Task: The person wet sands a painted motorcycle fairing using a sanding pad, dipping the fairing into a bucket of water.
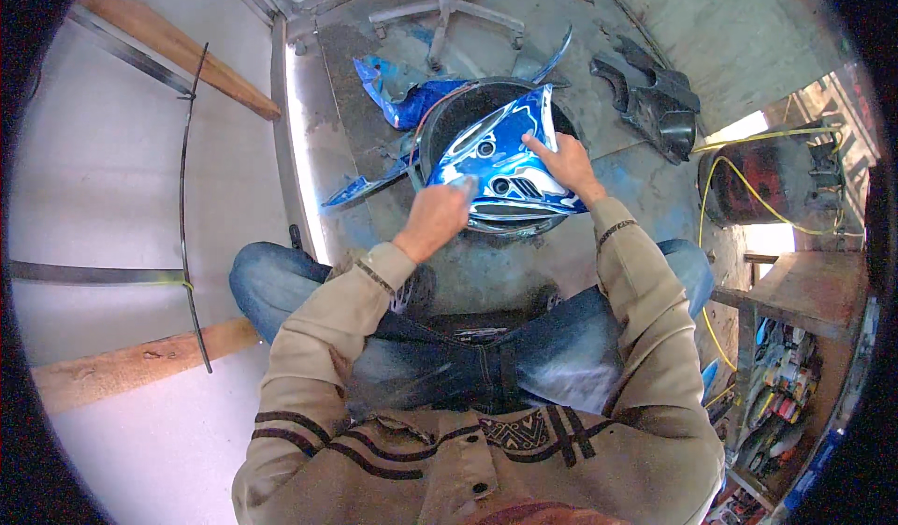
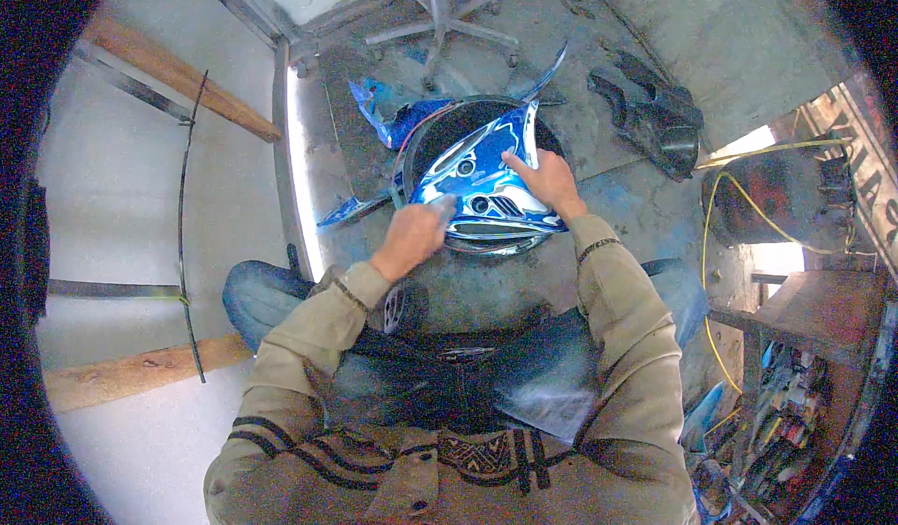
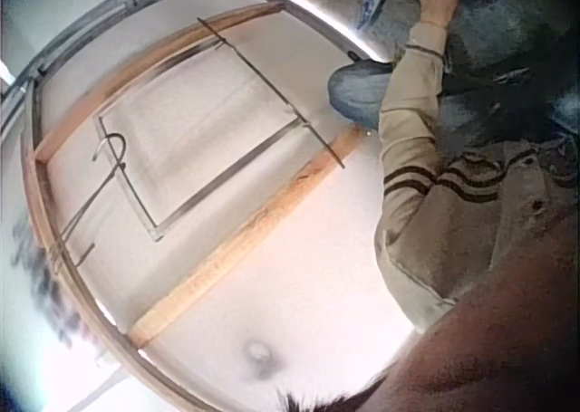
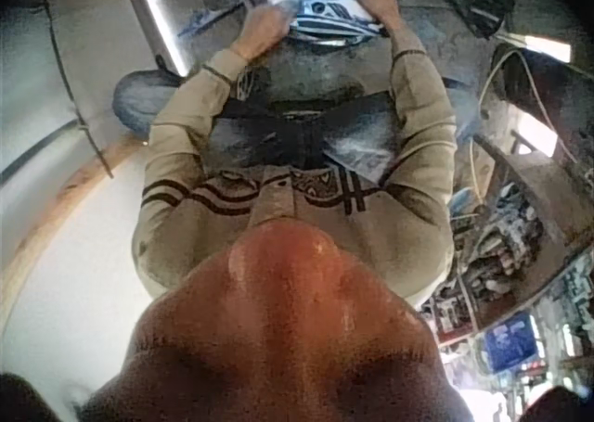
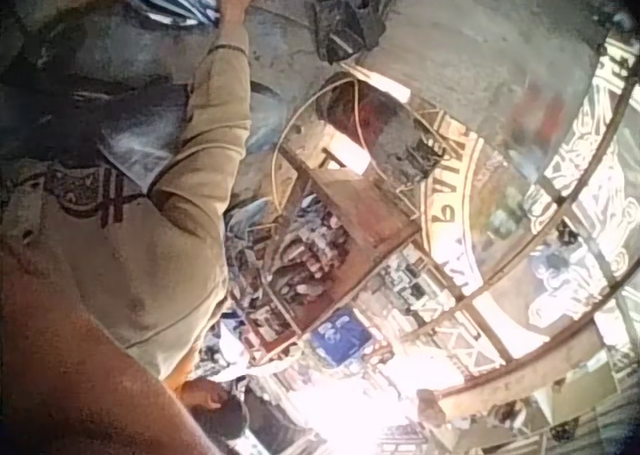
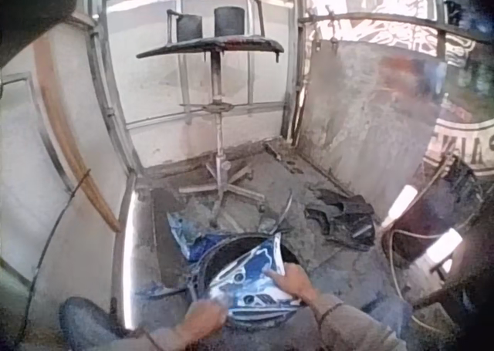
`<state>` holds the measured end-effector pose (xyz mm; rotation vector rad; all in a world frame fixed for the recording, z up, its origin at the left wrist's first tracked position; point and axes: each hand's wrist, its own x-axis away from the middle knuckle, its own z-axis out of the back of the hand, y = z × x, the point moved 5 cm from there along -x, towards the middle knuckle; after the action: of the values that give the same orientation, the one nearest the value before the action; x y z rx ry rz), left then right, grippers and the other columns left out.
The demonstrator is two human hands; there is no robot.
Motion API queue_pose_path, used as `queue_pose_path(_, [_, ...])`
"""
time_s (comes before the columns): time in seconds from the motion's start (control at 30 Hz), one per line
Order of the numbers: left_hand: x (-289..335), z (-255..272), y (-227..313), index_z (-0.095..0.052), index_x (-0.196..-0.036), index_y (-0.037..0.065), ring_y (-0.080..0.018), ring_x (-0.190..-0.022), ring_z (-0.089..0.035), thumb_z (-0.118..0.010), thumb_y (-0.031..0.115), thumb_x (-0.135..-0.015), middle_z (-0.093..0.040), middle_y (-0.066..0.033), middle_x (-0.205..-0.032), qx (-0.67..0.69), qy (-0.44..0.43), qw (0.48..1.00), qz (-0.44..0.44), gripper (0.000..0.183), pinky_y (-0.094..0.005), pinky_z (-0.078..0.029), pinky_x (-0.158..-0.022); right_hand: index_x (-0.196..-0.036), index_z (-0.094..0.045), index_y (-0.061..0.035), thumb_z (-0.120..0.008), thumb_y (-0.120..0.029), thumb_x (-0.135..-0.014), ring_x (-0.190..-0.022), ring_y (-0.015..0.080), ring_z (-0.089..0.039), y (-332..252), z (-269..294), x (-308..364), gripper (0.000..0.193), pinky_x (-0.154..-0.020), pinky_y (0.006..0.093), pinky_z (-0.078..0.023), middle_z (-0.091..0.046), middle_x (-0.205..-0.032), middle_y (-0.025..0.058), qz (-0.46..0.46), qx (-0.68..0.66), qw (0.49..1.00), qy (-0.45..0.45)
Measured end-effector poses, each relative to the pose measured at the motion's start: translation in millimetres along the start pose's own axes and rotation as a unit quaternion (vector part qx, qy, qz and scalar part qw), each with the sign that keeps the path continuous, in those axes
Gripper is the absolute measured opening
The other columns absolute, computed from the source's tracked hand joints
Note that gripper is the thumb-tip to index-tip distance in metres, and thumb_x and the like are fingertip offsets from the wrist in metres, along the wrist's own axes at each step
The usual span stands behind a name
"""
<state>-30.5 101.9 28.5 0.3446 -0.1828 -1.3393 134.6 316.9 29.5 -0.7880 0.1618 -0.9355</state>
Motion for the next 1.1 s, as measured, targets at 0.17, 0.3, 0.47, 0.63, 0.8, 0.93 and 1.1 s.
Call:
queue_pose_path(0.17, [0, 5, -11, -0.070, -0.116, 0.006, -0.0368, -0.069, -0.071, -0.058, 0.019, -0.099, -0.070, -0.0196, -0.076, 0.037, 0.079, 0.996, 0.002, 0.025, -0.0509, -0.054, -0.057, -0.101, -0.078, -0.0018, -0.067, -0.066, -0.091, -0.090, 0.0392, -0.074, 4, -5, -2, 0.066, -0.087, 0.0478, -0.055, -0.076, -0.093, 0.0238, 0.003, -0.041, 0.999, -0.003])
queue_pose_path(0.3, [11, 0, -3, -0.070, -0.118, 0.004, -0.0388, -0.065, -0.069, -0.056, 0.025, -0.104, -0.070, -0.0210, -0.074, 0.019, 0.052, 0.996, -0.064, 0.028, -0.0513, -0.053, -0.058, -0.100, -0.078, -0.0010, -0.068, -0.066, -0.090, -0.089, 0.0396, -0.074, 5, -7, -4, 0.066, -0.086, 0.0480, -0.055, -0.076, -0.094, 0.0241, 0.000, -0.031, 1.000, 0.001])
queue_pose_path(0.47, [3, 8, -7, -0.069, -0.119, 0.004, -0.0383, -0.065, -0.069, -0.057, 0.023, -0.103, -0.070, -0.0208, -0.074, 0.015, 0.068, 0.998, -0.009, 0.028, -0.0512, -0.053, -0.056, -0.097, -0.076, 0.0036, -0.069, -0.066, -0.088, -0.088, 0.0399, -0.074, 7, -4, -8, 0.071, -0.087, 0.0486, -0.055, -0.075, -0.092, 0.0266, -0.003, -0.026, 1.000, 0.003])
queue_pose_path(0.63, [5, -3, -14, -0.070, -0.123, 0.006, -0.0401, -0.064, -0.069, -0.057, 0.026, -0.104, -0.069, -0.0215, -0.072, 0.008, 0.072, 0.996, -0.061, 0.030, -0.0527, -0.053, -0.056, -0.098, -0.077, 0.0032, -0.070, -0.066, -0.088, -0.088, 0.0379, -0.075, 12, -6, -9, 0.070, -0.086, 0.0480, -0.055, -0.075, -0.092, 0.0260, -0.011, -0.041, 0.999, 0.001])
queue_pose_path(0.8, [3, -1, -11, -0.070, -0.120, 0.006, -0.0400, -0.064, -0.069, -0.055, 0.025, -0.104, -0.069, -0.0211, -0.073, 0.001, 0.064, 0.998, -0.012, 0.029, -0.0527, -0.053, -0.057, -0.100, -0.078, 0.0006, -0.070, -0.065, -0.088, -0.087, 0.0362, -0.075, 4, -7, -5, 0.067, -0.085, 0.0464, -0.056, -0.076, -0.093, 0.0243, -0.026, -0.055, 0.998, -0.014])
queue_pose_path(0.93, [-4, 9, -15, -0.069, -0.117, 0.004, -0.0400, -0.063, -0.069, -0.055, 0.021, -0.102, -0.068, -0.0208, -0.070, 0.011, 0.065, 0.998, -0.012, 0.027, -0.0524, -0.053, -0.055, -0.100, -0.078, 0.0021, -0.071, -0.064, -0.088, -0.084, 0.0328, -0.075, -2, -1, -2, 0.067, -0.083, 0.0442, -0.055, -0.076, -0.090, 0.0223, -0.019, -0.040, 0.999, 0.001])
queue_pose_path(1.1, [4, 8, -10, -0.068, -0.118, 0.003, -0.0402, -0.063, -0.069, -0.056, 0.020, -0.101, -0.069, -0.0207, -0.071, 0.005, 0.068, 0.997, -0.046, 0.027, -0.0523, -0.053, -0.054, -0.096, -0.076, 0.0055, -0.071, -0.065, -0.088, -0.078, 0.0301, -0.074, 5, -5, -6, 0.071, -0.081, 0.0426, -0.055, -0.076, -0.085, 0.0215, 0.010, -0.059, 0.998, 0.001])
